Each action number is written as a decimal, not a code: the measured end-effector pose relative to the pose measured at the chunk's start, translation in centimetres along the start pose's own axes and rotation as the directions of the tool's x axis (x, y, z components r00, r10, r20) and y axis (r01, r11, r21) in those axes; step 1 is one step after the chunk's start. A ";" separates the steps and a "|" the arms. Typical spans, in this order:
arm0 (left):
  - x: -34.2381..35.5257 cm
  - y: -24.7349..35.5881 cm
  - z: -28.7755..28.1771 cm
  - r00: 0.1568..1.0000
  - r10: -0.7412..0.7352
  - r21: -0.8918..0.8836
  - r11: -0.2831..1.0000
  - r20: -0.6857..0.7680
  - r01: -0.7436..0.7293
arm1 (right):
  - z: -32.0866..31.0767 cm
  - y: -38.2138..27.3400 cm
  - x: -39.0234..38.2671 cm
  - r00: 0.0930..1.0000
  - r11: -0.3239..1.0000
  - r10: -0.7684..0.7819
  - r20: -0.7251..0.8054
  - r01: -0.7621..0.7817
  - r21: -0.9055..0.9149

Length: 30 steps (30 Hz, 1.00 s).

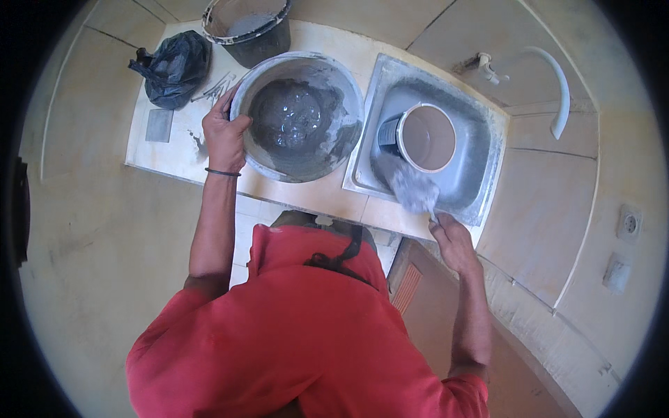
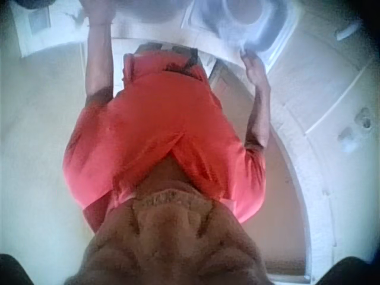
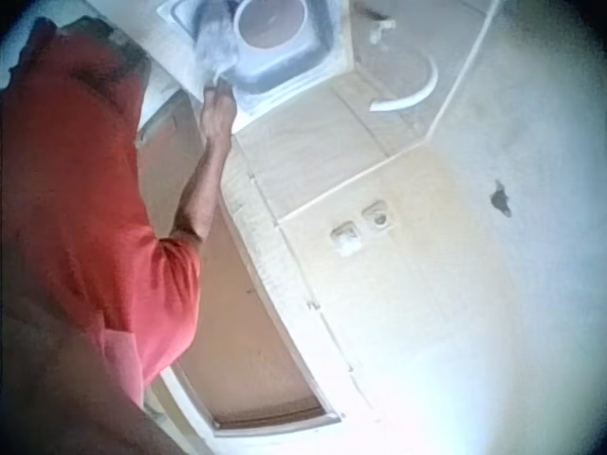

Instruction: The person scoops a gray paste from a bucket with a trowel and applies it to several holes in a tiled wall above a sink. They repeatedly smooth the paste into the holes and scrape excess material back into the bucket.

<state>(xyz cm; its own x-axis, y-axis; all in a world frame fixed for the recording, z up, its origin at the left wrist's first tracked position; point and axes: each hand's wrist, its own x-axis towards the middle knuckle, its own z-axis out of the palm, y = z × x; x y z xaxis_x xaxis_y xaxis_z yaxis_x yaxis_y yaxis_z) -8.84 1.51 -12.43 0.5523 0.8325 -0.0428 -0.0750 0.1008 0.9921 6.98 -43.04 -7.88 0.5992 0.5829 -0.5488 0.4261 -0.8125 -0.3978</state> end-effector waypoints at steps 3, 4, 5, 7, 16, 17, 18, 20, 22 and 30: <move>0.2 0.7 1.6 1.000 0.005 0.020 1.000 0.019 -0.005 | 3.3 -2.1 1.2 0.972 0.979 -0.129 -0.197 0.157 0.133; 0.4 0.8 1.8 1.000 0.006 0.018 1.000 0.023 -0.006 | 4.5 -3.4 1.8 0.980 0.976 -0.065 -0.190 0.102 0.193; 0.5 1.0 2.1 1.000 0.009 0.017 1.000 0.028 -0.009 | 5.9 -4.3 2.6 0.978 0.983 -0.014 -0.206 0.051 0.174; 0.8 1.0 2.4 1.000 -0.020 0.005 1.000 0.016 0.020 | 8.5 -4.9 4.7 0.964 0.992 -0.032 -0.266 0.064 0.112; 1.7 1.1 2.4 0.998 -0.022 0.057 0.998 -0.065 0.026 | 12.7 -4.8 7.5 0.994 0.999 -0.020 -0.104 0.017 -0.031; 1.6 1.1 2.5 0.997 -0.033 0.072 0.997 -0.068 0.038 | 13.1 -4.1 6.9 0.992 0.998 -0.049 -0.118 0.044 -0.039; 2.0 0.4 1.9 0.999 -0.036 -0.003 0.999 -0.035 0.035 | 13.8 -2.6 6.1 0.988 0.996 -0.077 -0.133 0.071 -0.048; 2.8 -0.4 1.4 0.996 -0.039 -0.033 0.999 -0.082 0.036 | 14.9 0.6 4.4 0.987 0.997 -0.038 -0.158 0.027 -0.073; 3.7 -1.8 0.0 0.990 -0.084 -0.106 0.992 -0.111 0.072 | 15.0 1.5 0.5 0.984 0.994 0.108 -0.143 -0.107 0.016; 2.8 0.0 1.6 0.998 -0.021 0.051 0.999 0.065 0.018 | 6.9 -3.9 4.1 0.991 0.794 -0.131 -0.023 0.119 0.597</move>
<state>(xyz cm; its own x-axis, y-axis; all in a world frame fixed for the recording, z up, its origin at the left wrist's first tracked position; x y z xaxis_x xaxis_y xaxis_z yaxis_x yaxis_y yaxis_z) -6.01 2.94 -12.40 0.6066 0.7930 -0.0564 -0.0229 0.0883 0.9958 3.08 -37.47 -13.63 0.5539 0.6839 -0.4749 0.0049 -0.5730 -0.8195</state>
